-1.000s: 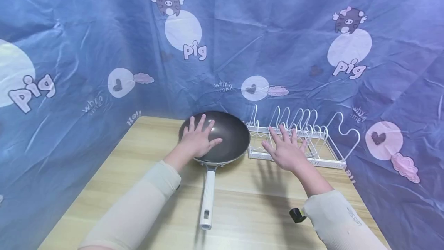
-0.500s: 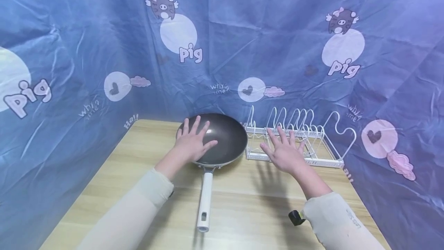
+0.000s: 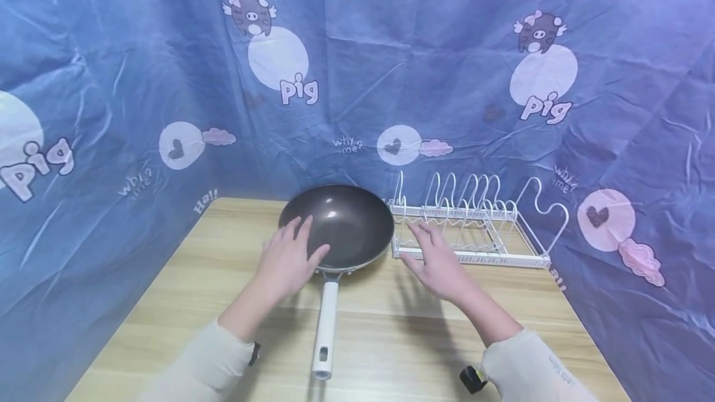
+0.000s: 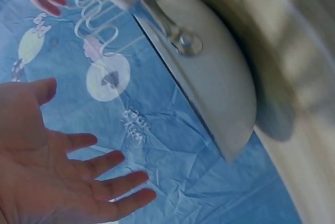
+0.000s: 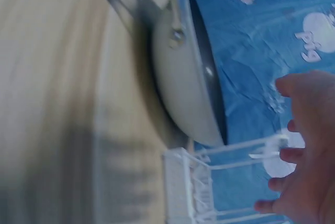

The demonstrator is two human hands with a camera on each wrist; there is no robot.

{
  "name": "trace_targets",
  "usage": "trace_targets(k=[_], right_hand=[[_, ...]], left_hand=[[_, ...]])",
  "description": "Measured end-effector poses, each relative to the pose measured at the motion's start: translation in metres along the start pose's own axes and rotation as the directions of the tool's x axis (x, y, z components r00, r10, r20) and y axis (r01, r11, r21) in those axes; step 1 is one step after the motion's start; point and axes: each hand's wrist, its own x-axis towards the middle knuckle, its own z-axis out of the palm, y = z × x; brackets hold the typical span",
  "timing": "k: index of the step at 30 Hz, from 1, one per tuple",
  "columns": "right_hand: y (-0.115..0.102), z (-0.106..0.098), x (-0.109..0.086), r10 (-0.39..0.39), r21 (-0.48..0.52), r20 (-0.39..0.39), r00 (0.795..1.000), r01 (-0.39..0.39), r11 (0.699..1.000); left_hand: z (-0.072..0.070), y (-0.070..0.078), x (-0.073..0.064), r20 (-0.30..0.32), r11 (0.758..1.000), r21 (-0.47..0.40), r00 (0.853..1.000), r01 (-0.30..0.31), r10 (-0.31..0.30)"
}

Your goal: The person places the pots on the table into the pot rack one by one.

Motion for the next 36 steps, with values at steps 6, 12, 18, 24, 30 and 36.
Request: trace_targets(k=[6,12,18,24,30,36], right_hand=[[-0.014,0.032,-0.015,0.023,0.219,0.062,0.998,-0.036,0.975],[-0.031,0.062,-0.027,0.059,0.485,0.166,0.984,-0.134,0.864],[-0.044,0.084,-0.032,0.052,0.659,0.303,0.952,-0.248,0.71],[-0.053,0.101,-0.028,-0.032,0.759,0.441,0.897,-0.353,0.547],[-0.059,0.123,-0.021,-0.106,0.84,0.503,0.858,-0.457,0.292],[-0.063,0.138,-0.02,-0.197,0.849,0.514,0.835,-0.528,-0.017]], left_hand=[[0.008,0.004,-0.035,0.048,0.992,-0.118,0.998,0.049,-0.044],[0.03,-0.002,-0.063,0.098,0.965,-0.238,0.991,0.114,-0.093],[0.032,-0.004,-0.083,0.294,0.863,-0.438,0.947,0.253,-0.129],[0.042,-0.014,-0.101,0.466,0.583,-0.746,0.878,0.322,0.11],[0.053,-0.014,-0.111,0.472,0.283,-0.872,0.841,0.4,0.264],[0.059,-0.012,-0.111,0.489,0.117,-0.871,0.824,0.477,0.285]])
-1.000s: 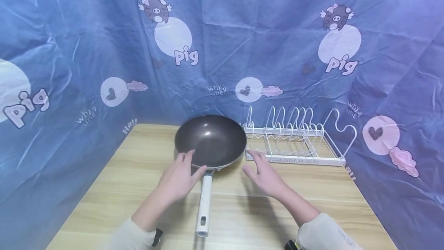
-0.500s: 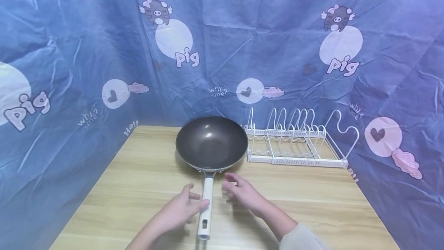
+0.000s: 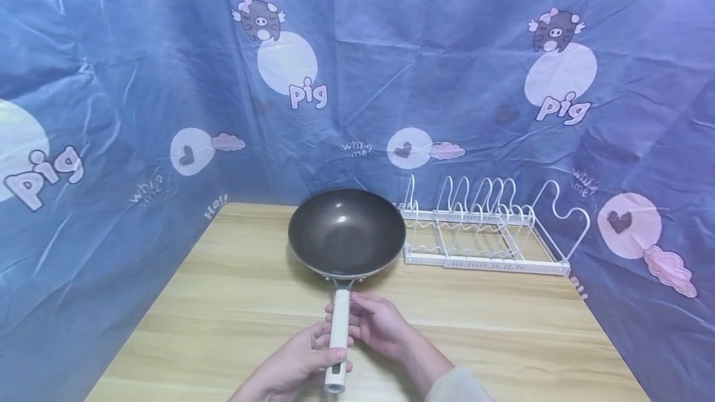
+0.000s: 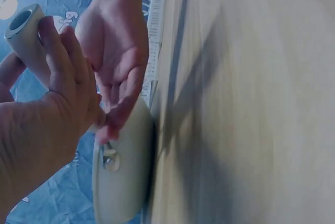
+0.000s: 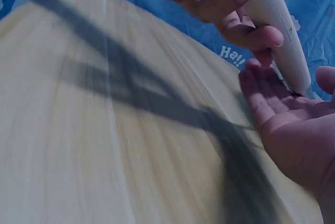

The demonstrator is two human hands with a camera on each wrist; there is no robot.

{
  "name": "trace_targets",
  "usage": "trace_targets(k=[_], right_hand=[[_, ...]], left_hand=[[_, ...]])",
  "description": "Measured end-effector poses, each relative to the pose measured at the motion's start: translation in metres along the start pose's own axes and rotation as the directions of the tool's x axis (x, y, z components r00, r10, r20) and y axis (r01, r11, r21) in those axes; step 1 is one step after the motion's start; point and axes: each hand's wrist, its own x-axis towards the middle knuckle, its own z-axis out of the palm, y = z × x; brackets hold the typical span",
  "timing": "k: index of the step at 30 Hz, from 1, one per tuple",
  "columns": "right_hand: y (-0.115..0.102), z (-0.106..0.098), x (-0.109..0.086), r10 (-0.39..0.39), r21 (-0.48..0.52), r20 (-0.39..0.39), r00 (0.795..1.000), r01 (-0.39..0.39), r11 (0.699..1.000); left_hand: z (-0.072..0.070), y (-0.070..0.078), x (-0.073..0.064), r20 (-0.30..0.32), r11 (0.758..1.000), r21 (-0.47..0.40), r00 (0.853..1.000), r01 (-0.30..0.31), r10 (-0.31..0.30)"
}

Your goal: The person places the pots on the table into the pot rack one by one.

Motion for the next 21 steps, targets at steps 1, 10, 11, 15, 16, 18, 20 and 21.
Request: trace_targets(k=[1,10,11,15,16,18,20,21], right_hand=[[0.002,0.0,0.001,-0.002,0.043,0.014,1.0,0.002,0.999],[0.011,-0.002,0.012,-0.031,0.297,0.105,0.994,-0.001,0.955],[0.012,-0.002,0.013,-0.038,0.312,0.105,0.994,0.003,0.95],[0.015,-0.003,0.015,-0.058,0.34,0.1,0.993,0.02,0.94],[0.015,-0.003,0.015,-0.059,0.346,0.1,0.993,0.021,0.938],[0.015,-0.003,0.015,-0.058,0.353,0.105,0.993,0.017,0.935],[0.015,-0.004,0.015,-0.056,0.351,0.112,0.992,0.013,0.936],[0.015,-0.004,0.015,-0.054,0.35,0.115,0.992,0.01,0.937]], left_hand=[[0.0,0.0,0.0,0.014,1.0,-0.019,1.0,0.002,-0.002],[-0.001,-0.005,0.002,0.088,0.997,-0.073,0.996,-0.008,0.014],[-0.001,-0.006,0.002,0.09,0.997,-0.071,0.996,-0.007,0.013],[-0.001,-0.005,0.003,0.1,0.998,-0.06,0.995,-0.001,0.007],[-0.001,-0.005,0.003,0.102,0.998,-0.06,0.995,0.0,0.006],[-0.001,-0.004,0.003,0.108,0.998,-0.058,0.994,0.001,0.005],[-0.001,-0.003,0.003,0.117,0.998,-0.055,0.993,0.005,0.002],[0.0,-0.003,0.003,0.119,0.999,-0.051,0.993,0.008,-0.002]])
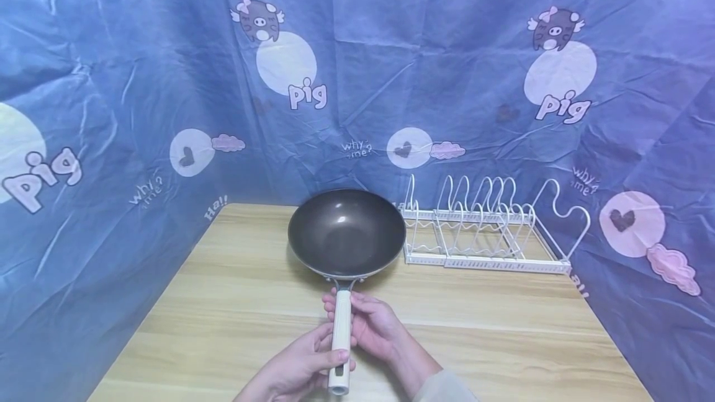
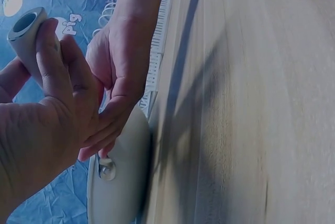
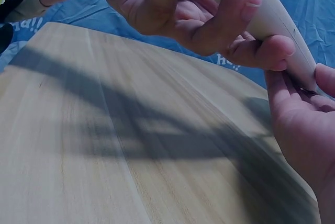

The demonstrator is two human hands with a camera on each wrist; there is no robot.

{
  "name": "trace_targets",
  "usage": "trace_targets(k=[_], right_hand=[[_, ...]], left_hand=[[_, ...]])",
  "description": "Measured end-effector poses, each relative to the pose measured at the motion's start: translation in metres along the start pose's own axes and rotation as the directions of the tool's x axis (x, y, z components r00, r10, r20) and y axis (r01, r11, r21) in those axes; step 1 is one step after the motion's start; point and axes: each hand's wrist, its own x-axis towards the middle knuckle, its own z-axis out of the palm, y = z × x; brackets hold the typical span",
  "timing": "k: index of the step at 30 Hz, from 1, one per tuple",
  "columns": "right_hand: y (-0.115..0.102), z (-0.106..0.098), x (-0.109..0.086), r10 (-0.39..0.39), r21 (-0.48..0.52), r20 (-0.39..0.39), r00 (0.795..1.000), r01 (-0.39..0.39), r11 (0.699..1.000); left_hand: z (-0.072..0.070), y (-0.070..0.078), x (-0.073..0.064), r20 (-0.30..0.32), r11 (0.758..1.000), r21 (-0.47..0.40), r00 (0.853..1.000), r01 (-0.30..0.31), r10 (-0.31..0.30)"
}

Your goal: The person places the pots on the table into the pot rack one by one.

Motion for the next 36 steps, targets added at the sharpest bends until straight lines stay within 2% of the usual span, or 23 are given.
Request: trace_targets(k=[5,10,17,26,28,36], right_hand=[[-0.001,0.002,-0.001,0.015,-0.025,0.011,1.0,-0.014,1.0],[-0.001,0.004,-0.003,0.02,-0.042,0.051,0.998,-0.018,0.999],[-0.001,0.005,-0.004,0.015,-0.045,0.101,0.995,-0.01,0.999],[-0.008,0.009,-0.005,-0.023,-0.046,0.193,0.981,0.033,0.998],[-0.009,0.01,-0.006,-0.032,-0.04,0.23,0.973,0.043,0.998],[-0.02,0.02,-0.009,-0.084,-0.019,0.327,0.941,0.096,0.995]], left_hand=[[0.004,0.001,-0.001,0.012,0.999,0.032,1.0,0.006,-0.007],[0.006,0.0,-0.002,0.037,0.997,0.078,0.999,-0.023,0.02],[0.008,0.001,-0.008,0.023,0.989,0.139,0.999,-0.045,0.042],[0.016,0.006,-0.011,0.007,0.958,0.278,0.997,-0.073,0.074],[0.019,0.008,-0.012,0.011,0.958,0.277,0.997,-0.078,0.078],[0.032,0.017,-0.013,0.062,0.982,0.171,0.996,-0.075,0.065]])
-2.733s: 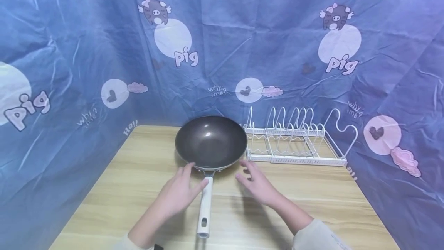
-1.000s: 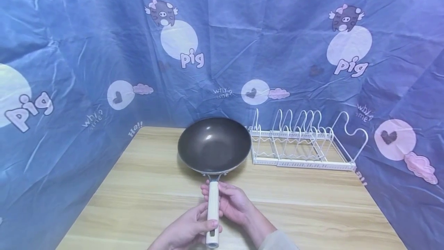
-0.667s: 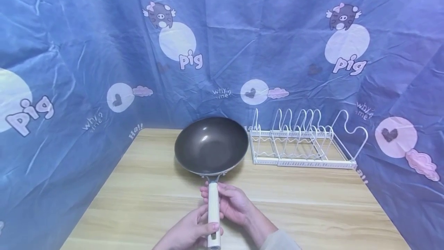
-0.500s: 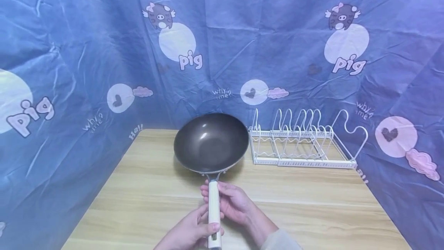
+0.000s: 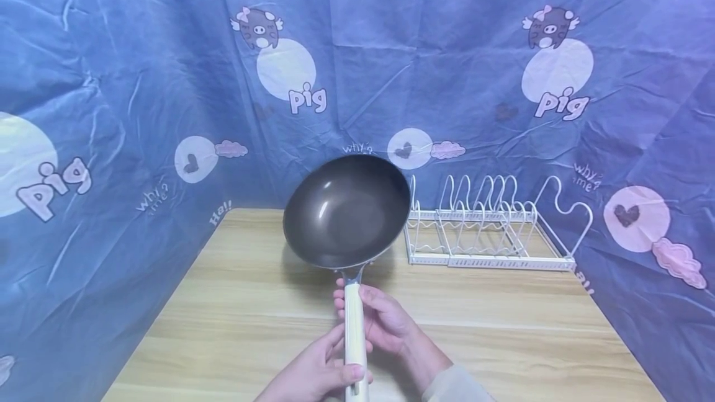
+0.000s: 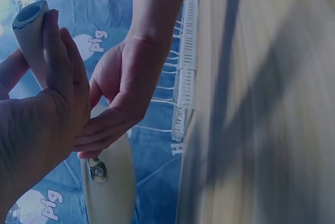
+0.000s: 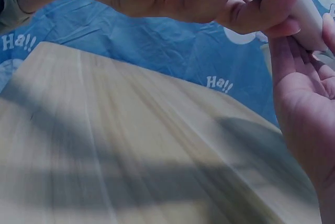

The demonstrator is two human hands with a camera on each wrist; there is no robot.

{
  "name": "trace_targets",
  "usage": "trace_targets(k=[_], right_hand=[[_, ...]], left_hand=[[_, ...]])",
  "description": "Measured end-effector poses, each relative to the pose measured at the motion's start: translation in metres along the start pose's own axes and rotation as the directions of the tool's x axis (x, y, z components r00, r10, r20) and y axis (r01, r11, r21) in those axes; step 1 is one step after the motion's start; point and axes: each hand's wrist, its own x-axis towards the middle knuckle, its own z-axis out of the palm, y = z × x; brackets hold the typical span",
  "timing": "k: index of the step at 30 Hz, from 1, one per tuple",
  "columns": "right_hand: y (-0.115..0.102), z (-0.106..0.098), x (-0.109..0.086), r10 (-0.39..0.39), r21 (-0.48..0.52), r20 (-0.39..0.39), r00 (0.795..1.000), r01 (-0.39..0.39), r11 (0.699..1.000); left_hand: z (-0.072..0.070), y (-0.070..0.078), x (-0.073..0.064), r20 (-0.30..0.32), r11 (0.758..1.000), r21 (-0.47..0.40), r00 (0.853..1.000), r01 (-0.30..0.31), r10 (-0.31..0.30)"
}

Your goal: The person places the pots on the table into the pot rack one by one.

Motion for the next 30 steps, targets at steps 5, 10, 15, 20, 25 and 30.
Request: trace_targets(k=[5,10,15,20,25,30], right_hand=[[-0.01,0.005,0.001,-0.003,-0.01,0.022,1.0,0.003,1.0],[-0.018,0.009,-0.001,0.004,-0.037,0.031,1.0,-0.003,0.999],[-0.025,0.016,-0.004,0.0,-0.102,-0.001,1.0,0.0,0.995],[-0.032,0.019,-0.008,-0.027,-0.199,-0.076,0.997,0.011,0.98],[-0.041,0.02,-0.013,-0.048,-0.28,-0.106,0.993,0.017,0.96],[-0.054,0.021,-0.016,-0.082,-0.36,-0.115,0.99,0.035,0.932]], left_hand=[[0.007,0.007,0.003,0.0,1.0,-0.012,1.0,-0.008,0.008],[0.013,0.012,0.007,-0.008,1.0,-0.025,1.0,-0.011,0.01],[0.017,0.012,0.009,-0.068,0.999,0.039,0.997,-0.034,0.037],[0.021,0.009,0.013,-0.154,0.983,0.176,0.985,-0.047,0.074],[0.02,0.012,0.017,-0.172,0.967,0.252,0.983,-0.02,0.065],[0.02,0.018,0.025,-0.159,0.986,0.167,0.987,0.015,0.011]])
